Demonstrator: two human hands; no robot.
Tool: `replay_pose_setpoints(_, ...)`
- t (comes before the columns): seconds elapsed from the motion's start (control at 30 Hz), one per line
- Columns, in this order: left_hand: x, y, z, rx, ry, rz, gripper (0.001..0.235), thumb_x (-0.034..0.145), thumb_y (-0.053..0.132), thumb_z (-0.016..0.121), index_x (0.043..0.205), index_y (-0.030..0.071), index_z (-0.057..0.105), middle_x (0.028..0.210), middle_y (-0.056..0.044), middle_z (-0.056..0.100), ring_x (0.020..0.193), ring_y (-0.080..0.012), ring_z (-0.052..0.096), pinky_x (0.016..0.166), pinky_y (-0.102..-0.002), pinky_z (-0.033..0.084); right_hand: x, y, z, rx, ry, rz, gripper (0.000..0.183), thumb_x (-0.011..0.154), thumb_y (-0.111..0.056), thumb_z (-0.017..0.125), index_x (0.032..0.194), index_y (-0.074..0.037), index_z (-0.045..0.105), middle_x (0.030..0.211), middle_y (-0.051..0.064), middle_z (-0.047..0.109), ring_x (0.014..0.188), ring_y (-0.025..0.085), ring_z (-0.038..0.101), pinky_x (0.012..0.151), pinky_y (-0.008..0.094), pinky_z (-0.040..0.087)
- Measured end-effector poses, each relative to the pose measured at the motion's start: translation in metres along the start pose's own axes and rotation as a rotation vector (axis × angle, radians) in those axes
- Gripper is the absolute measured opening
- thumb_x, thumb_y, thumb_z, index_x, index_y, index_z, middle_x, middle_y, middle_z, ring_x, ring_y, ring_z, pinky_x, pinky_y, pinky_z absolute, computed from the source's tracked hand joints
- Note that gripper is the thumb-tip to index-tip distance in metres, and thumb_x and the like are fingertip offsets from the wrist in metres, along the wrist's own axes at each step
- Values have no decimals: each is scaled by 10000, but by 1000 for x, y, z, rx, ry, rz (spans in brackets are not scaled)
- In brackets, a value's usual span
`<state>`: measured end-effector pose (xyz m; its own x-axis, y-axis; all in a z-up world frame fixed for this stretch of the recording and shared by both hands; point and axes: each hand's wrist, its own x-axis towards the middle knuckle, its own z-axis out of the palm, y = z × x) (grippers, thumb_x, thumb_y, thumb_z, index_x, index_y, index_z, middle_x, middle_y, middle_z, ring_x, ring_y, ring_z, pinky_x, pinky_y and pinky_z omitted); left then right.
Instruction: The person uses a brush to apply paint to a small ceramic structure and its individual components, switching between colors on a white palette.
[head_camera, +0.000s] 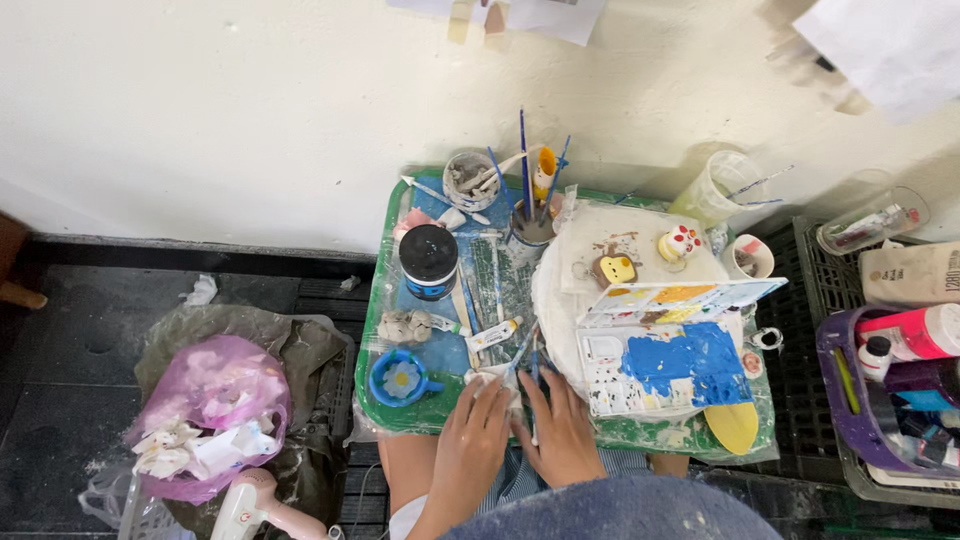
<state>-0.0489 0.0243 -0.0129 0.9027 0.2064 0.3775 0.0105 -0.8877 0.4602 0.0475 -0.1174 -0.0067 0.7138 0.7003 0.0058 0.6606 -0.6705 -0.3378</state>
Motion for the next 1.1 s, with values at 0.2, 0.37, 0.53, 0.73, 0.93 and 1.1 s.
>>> replay_pose_setpoints(0.2,-4,-1,2,-93,39,-153,451,814,91,714,1242,-10,614,1267,-147,616,1166,-339,596,906,-414,548,7,-12,-1,136,110,-2,525,838,-224,733,1306,-90,535,1385,210,459,1277,440,486,1020,523,431)
replay_pose_setpoints(0.37,-5,1,7,-79,97,-274,446,810,113,746,1217,-4,606,1145,-156,650,1035,-334,629,801,-407,560,6,4,-3,130,-4,84,427,822,-213,769,1212,-124,621,1384,142,486,1169,377,579,953,497,484)
replay_pose_setpoints(0.53,2,4,7,-53,87,-398,388,828,141,745,1163,1,608,1045,-143,689,959,-328,648,755,-411,550,3,10,4,114,44,131,248,853,-162,727,1083,-137,636,1352,90,526,1140,366,593,874,475,530)
replay_pose_setpoints(0.73,3,0,4,-33,106,-439,376,870,146,725,1191,1,592,1031,-153,662,967,-334,641,772,-413,553,-2,9,14,164,222,92,177,910,-154,697,1033,-93,585,1063,66,626,826,284,689,637,410,564)
replay_pose_setpoints(0.93,14,11,-4,-43,181,-399,420,852,122,709,1234,20,568,1121,-162,647,1004,-352,635,788,-411,544,-32,30,25,319,454,76,173,916,-150,705,1065,-103,630,591,25,618,443,169,636,414,332,477)
replay_pose_setpoints(1.1,27,23,-22,-118,292,-230,439,833,102,711,1252,13,617,1143,-155,671,1009,-343,617,824,-451,509,-65,63,40,379,602,178,195,907,-134,739,1073,-114,638,502,41,536,369,106,467,403,300,383)
